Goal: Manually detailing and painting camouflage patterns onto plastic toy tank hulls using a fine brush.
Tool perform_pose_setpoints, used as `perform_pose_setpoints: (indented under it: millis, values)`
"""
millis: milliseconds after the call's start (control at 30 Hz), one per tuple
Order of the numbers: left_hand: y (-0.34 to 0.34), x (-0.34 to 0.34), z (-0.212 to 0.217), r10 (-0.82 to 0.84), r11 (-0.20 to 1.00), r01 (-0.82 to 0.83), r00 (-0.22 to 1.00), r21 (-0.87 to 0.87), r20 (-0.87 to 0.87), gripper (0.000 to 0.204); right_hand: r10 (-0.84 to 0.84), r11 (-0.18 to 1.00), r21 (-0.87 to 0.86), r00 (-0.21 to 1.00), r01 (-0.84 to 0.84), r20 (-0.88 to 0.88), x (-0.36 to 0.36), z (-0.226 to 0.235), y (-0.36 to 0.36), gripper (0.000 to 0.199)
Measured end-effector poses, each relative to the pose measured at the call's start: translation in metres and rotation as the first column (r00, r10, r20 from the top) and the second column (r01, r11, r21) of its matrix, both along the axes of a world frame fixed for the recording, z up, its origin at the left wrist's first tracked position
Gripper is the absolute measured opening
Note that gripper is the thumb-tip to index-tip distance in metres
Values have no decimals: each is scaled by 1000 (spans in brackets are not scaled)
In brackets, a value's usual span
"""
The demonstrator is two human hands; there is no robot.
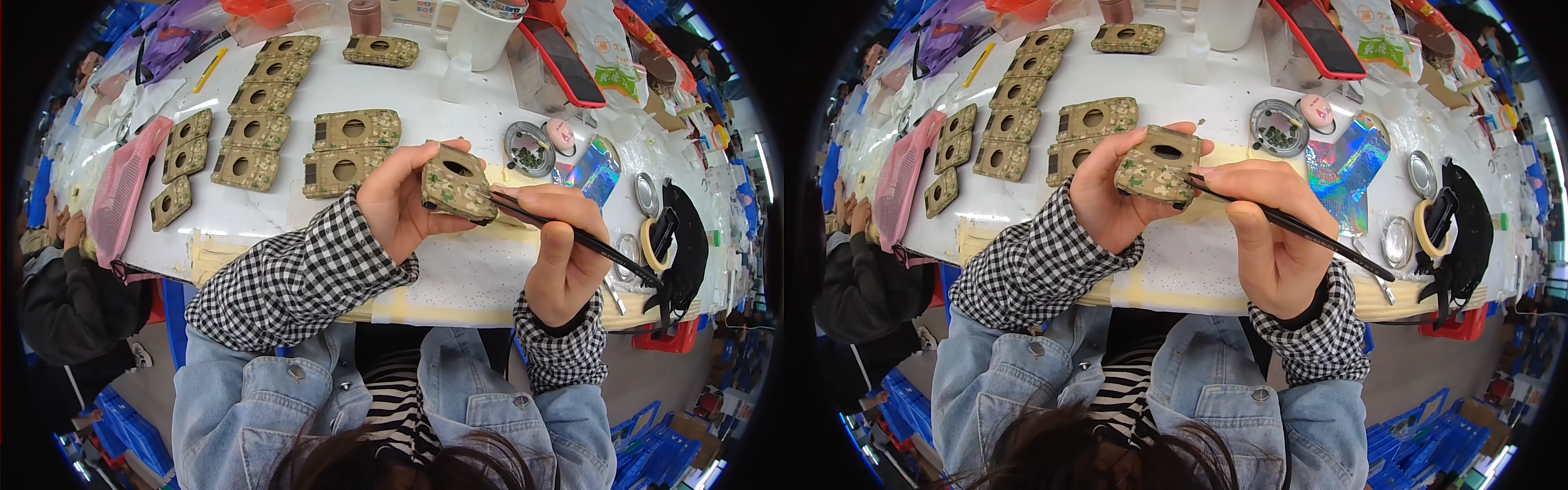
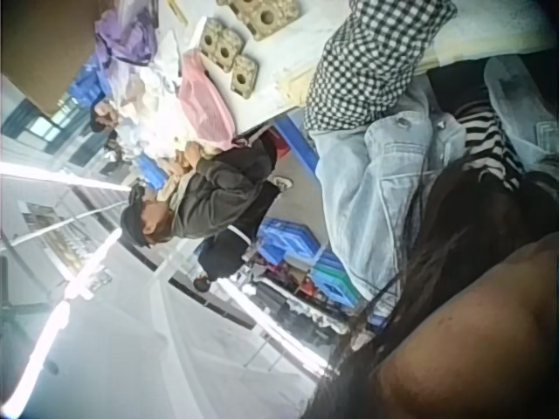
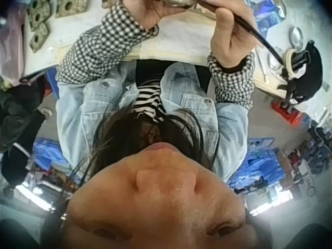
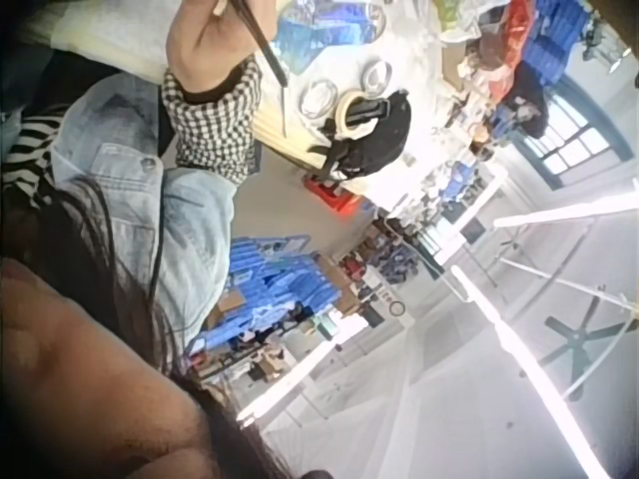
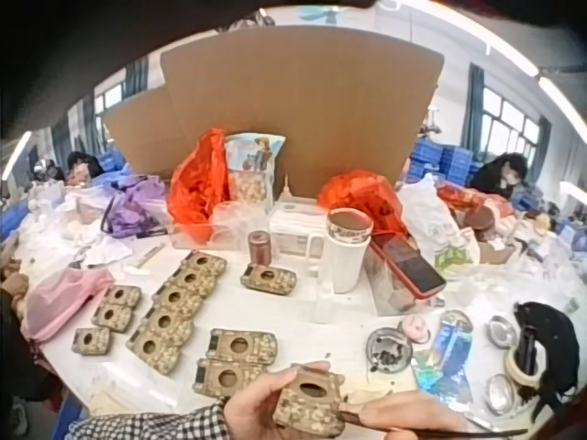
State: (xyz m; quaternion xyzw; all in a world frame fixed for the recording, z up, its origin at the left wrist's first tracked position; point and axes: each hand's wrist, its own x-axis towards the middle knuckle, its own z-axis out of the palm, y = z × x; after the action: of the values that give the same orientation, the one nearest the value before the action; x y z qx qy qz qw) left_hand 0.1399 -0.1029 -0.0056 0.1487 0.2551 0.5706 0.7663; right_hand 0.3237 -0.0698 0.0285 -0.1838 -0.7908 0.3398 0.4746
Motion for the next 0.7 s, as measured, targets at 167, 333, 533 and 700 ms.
perform_pose_setpoints:
  millis: [167,333,533,700]
  values:
    - [0,0,0,-5,1000,5,1000,4,13,48,8,1000,-15,1000,-8,-13,0,-1,0,16]
    - [0,0,-1,-6,1000,7,1000,-3,15,48,14,1000,-16,1000,-14,-12,0,-1,0,16]
    - [0,0,-1,-3,1000,3,1000,-11,4,48,19,998,-58,999,-22,-36,-1,-3,-1,16]
    - [0,-1,-2,-6,1000,6,1000,-2,13,47,24,999,-26,1000,-24,-20,0,-3,0,15]
